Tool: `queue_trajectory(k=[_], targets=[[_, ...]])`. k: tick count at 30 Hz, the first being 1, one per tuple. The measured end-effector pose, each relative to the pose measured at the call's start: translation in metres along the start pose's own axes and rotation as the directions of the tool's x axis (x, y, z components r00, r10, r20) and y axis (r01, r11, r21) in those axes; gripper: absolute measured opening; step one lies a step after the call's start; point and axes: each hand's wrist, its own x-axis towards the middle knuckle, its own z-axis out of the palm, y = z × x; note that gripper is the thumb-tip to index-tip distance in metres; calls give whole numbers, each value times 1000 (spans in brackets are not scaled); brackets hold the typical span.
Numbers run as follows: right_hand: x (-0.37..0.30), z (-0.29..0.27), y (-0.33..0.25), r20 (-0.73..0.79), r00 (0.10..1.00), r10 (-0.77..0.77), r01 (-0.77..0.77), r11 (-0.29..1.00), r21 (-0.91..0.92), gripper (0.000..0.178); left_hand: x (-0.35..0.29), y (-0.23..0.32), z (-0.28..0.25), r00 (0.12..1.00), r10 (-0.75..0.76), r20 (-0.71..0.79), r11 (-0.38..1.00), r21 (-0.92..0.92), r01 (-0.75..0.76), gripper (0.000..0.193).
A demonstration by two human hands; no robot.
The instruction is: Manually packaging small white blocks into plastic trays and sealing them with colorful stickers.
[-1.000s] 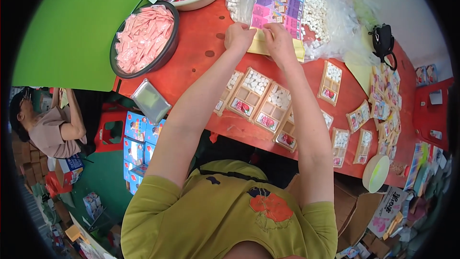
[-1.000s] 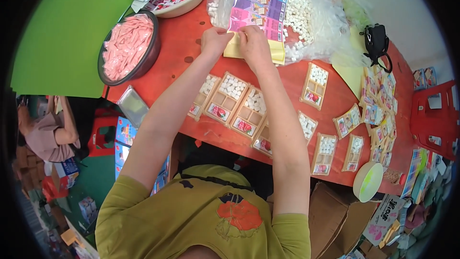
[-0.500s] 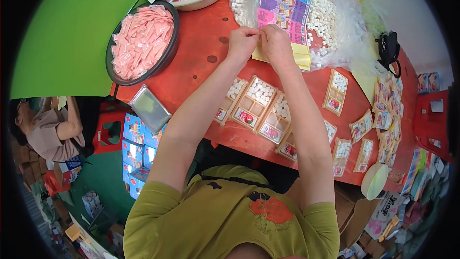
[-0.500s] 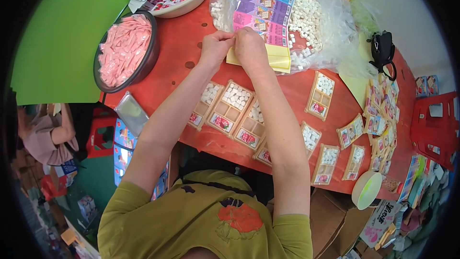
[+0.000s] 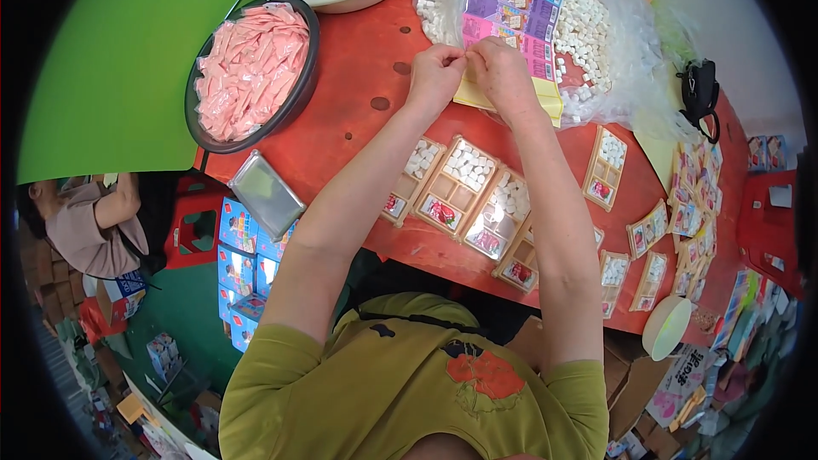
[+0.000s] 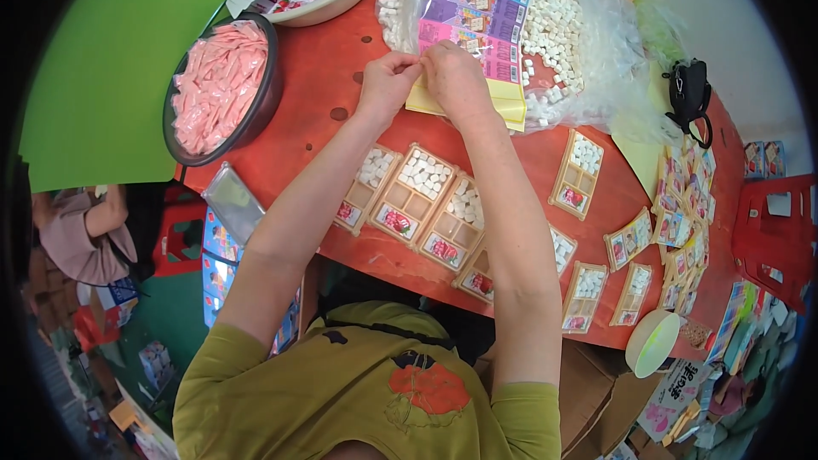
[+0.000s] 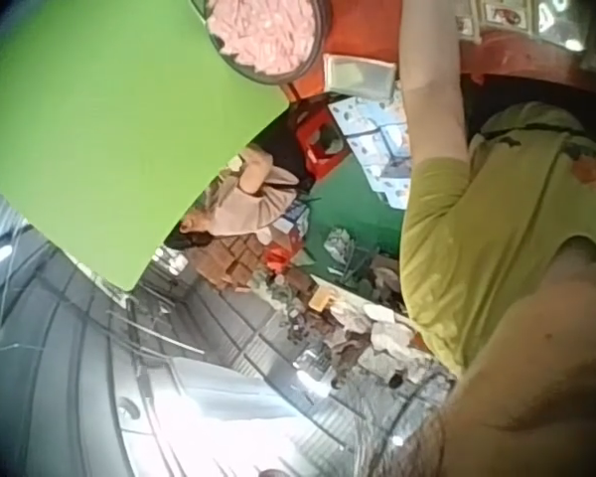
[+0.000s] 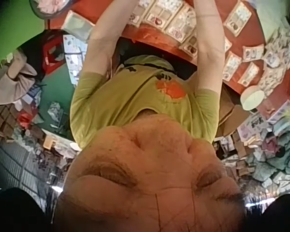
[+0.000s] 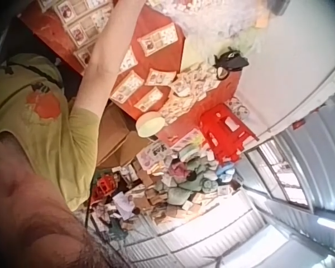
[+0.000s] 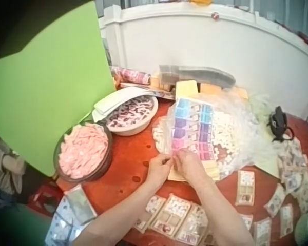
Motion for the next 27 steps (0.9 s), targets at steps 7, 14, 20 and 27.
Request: queue_trajectory(k=[7,14,20,27], targets=[[-3,3,3,-33,999,-30,30,999,18,8,-1,-3,3,997,-81,-16,983,-168,77,10],[-5,11,5,-105,992,69,-60,994,86,9,-3,2,1,992,-123,16,972,-201,124,14],[-6,12,4,-103,994,22,-9,993,120,10,-1,3,0,989,-144,43,972,-180,149,18],[-6,21,-1,-157,986,51,-47,998,32,8,0,-5,3,998,-59,-5,982,-179,57,16]])
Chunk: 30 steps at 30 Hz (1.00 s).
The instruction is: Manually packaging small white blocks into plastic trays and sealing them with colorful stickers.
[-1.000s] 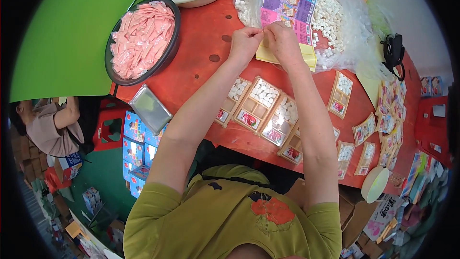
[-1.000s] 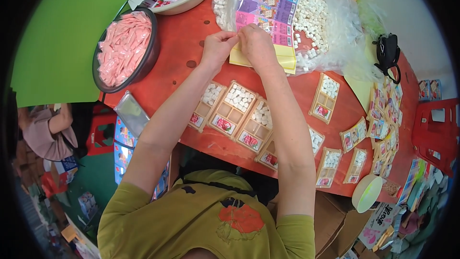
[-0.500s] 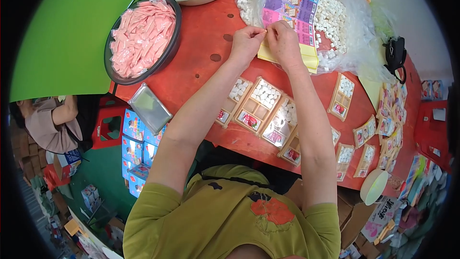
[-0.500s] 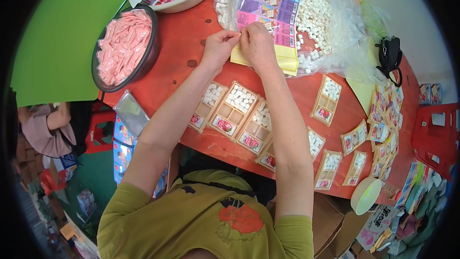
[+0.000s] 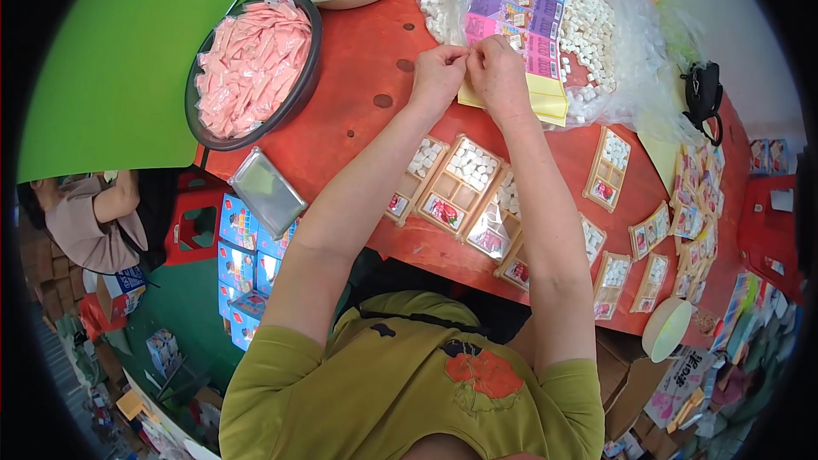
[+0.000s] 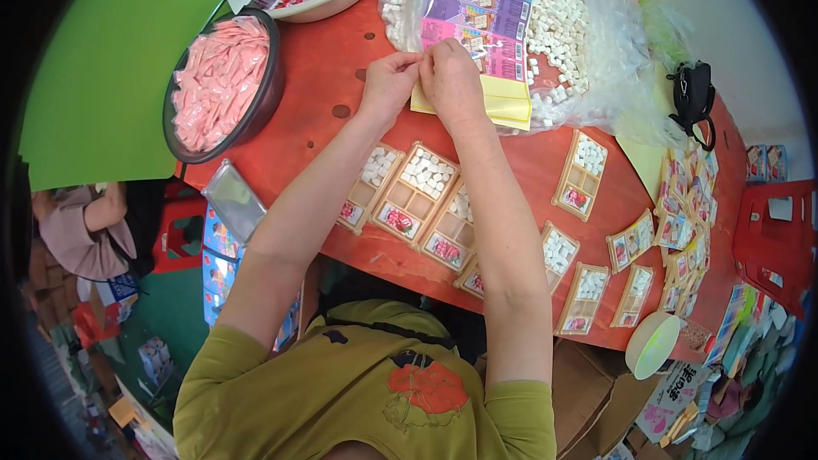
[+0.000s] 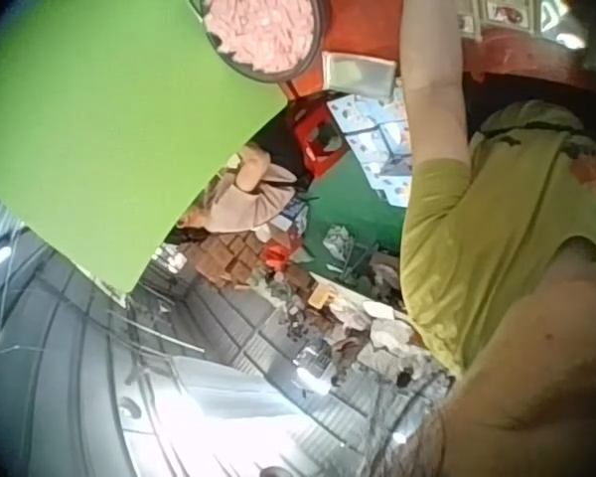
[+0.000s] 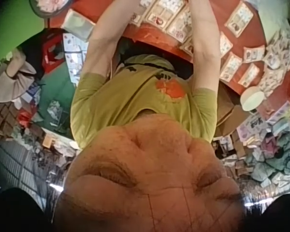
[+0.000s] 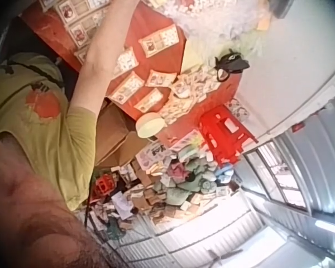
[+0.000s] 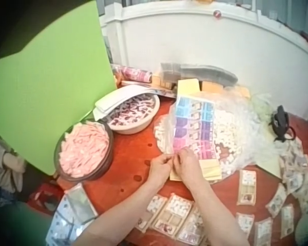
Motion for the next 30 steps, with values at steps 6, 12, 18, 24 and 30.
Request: queue_trajectory(k=[6,12,18,24,30], targets=[[-2,-7,15,-130,976,175,-162,981,105,9,6,1,10,995,-2,-102,991,131,15,18],[-18,-106,65,-218,722,657,-309,587,748,24,20,-12,16,960,23,-280,966,253,50,20],[-82,-264,86,-368,683,631,-15,517,856,28,13,-4,17,929,120,-349,931,365,17,21],[-93,-234,-33,-623,693,363,-102,904,414,16,-44,49,16,901,377,-214,884,372,-282,38],[-76,-139,-124,-446,877,-180,122,980,-155,17,-149,155,17,864,15,503,950,-276,144,47]])
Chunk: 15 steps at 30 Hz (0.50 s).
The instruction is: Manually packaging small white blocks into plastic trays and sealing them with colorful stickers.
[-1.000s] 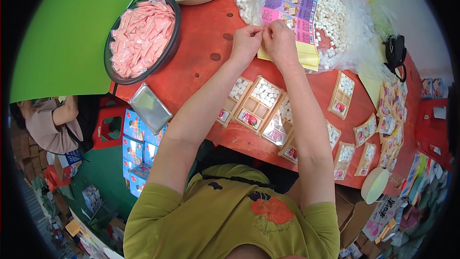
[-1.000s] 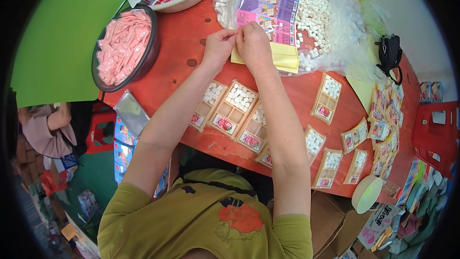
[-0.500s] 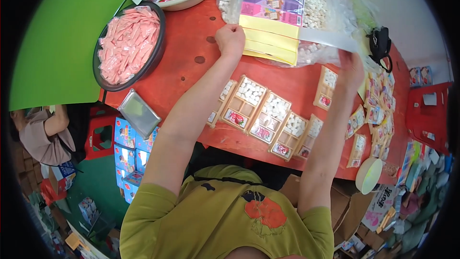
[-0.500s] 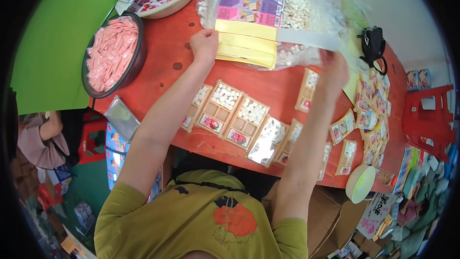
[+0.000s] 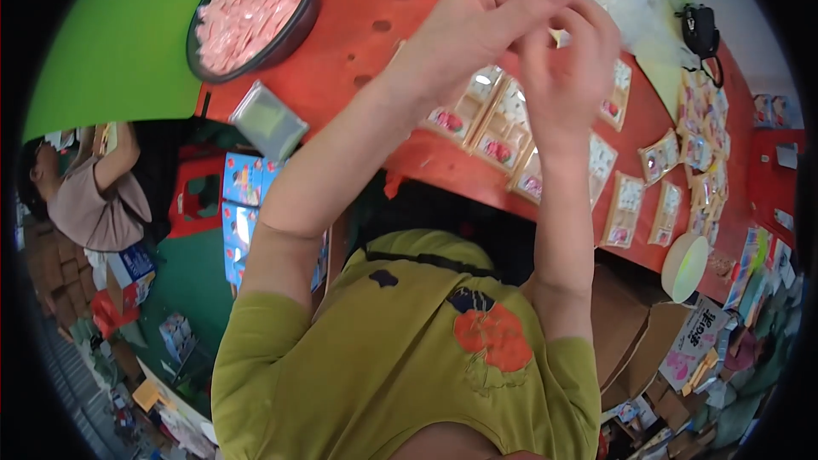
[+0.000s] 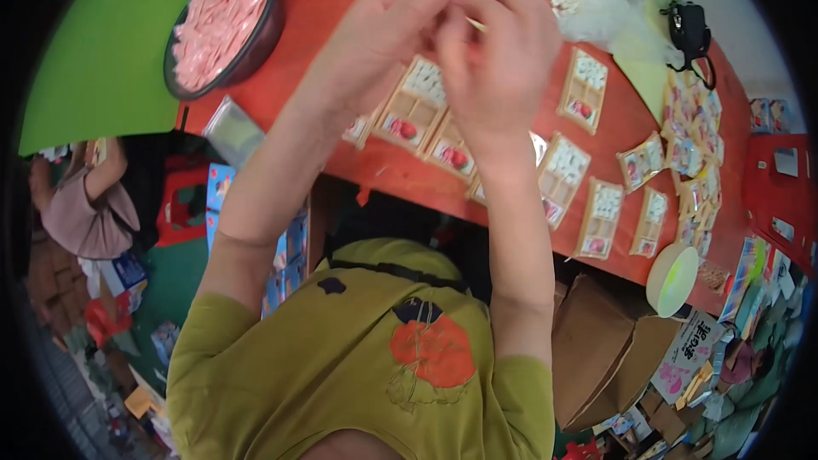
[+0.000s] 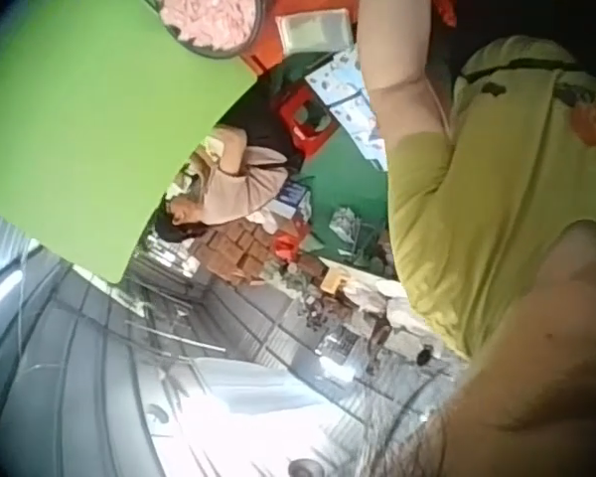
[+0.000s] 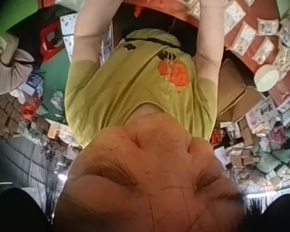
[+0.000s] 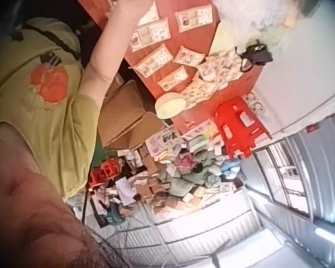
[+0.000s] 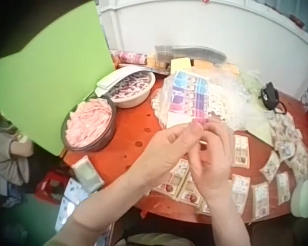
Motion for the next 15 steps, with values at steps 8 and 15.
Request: queue_trajectory(k=[8,15], targets=[[-39,27,-32,349,933,-92,71,995,73,34,-61,42,-114,935,164,-315,957,280,-74,25],[-101,58,-52,851,522,54,72,992,-108,86,-110,69,-146,877,276,-393,950,252,-186,25]])
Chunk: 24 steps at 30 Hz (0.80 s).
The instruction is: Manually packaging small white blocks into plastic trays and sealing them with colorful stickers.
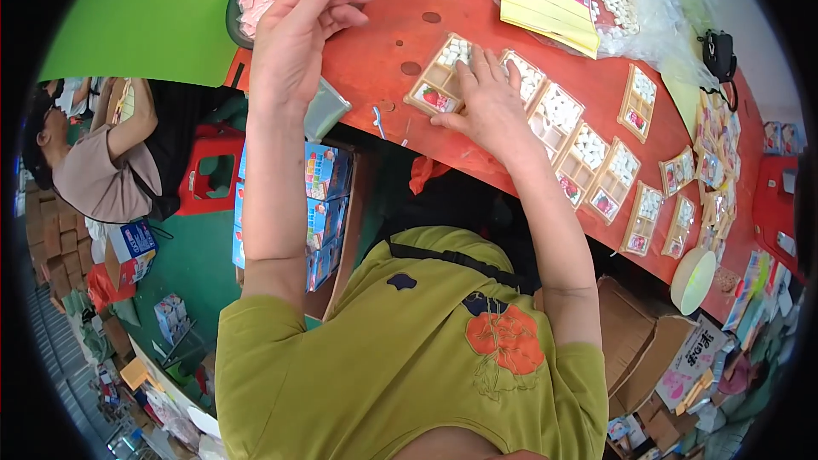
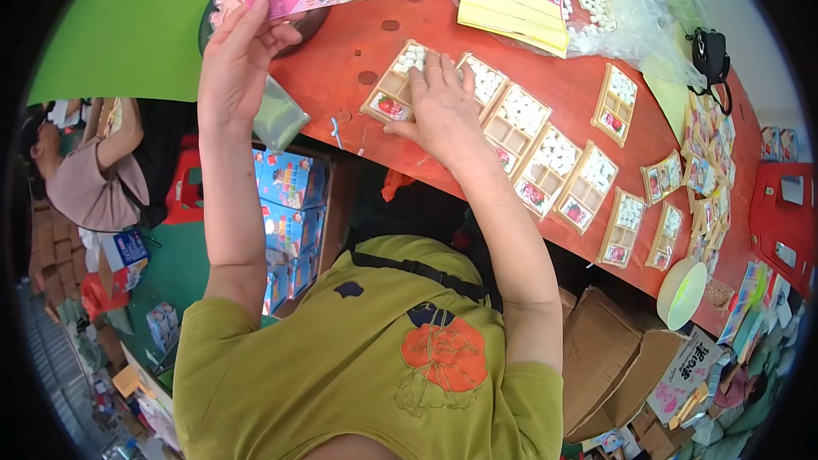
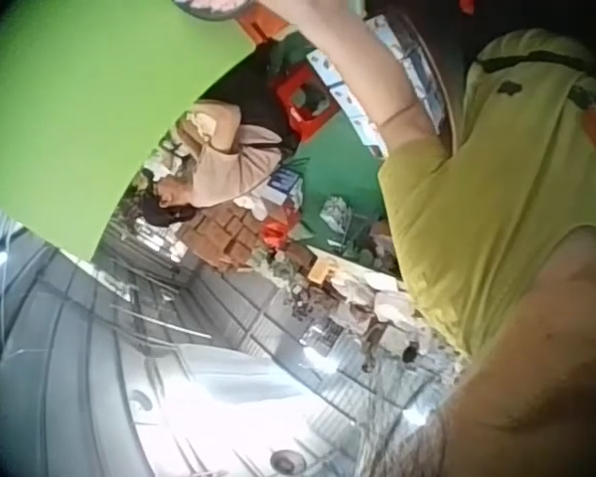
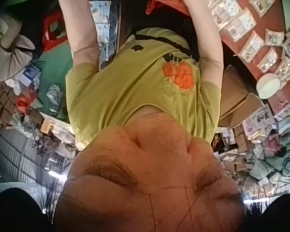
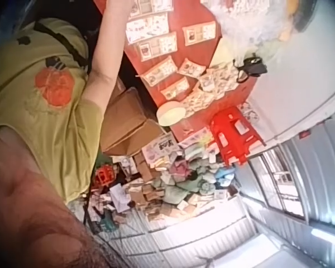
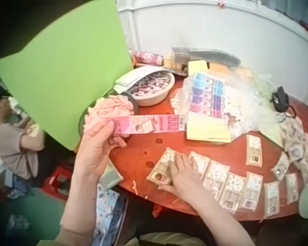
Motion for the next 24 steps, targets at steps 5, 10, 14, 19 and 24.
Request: queue_trajectory(k=[5,10,14,19,24], targets=[[22,6,-7,58,997,-41,44,998,-49,80,-11,3,-25,998,24,-54,998,-54,-27,23],[33,4,-9,48,995,-90,90,996,9,76,-17,-9,-34,995,-13,-100,997,-80,5,23],[32,2,-15,-55,998,-30,31,999,18,85,-23,-17,-36,992,-34,-125,997,-72,26,24],[44,15,-17,-123,992,-35,32,999,-28,99,-20,-22,-27,994,-42,-103,993,-113,30,25],[36,9,-18,-12,998,61,-62,997,-35,104,-15,-27,-25,990,-56,-133,991,-126,39,24]])
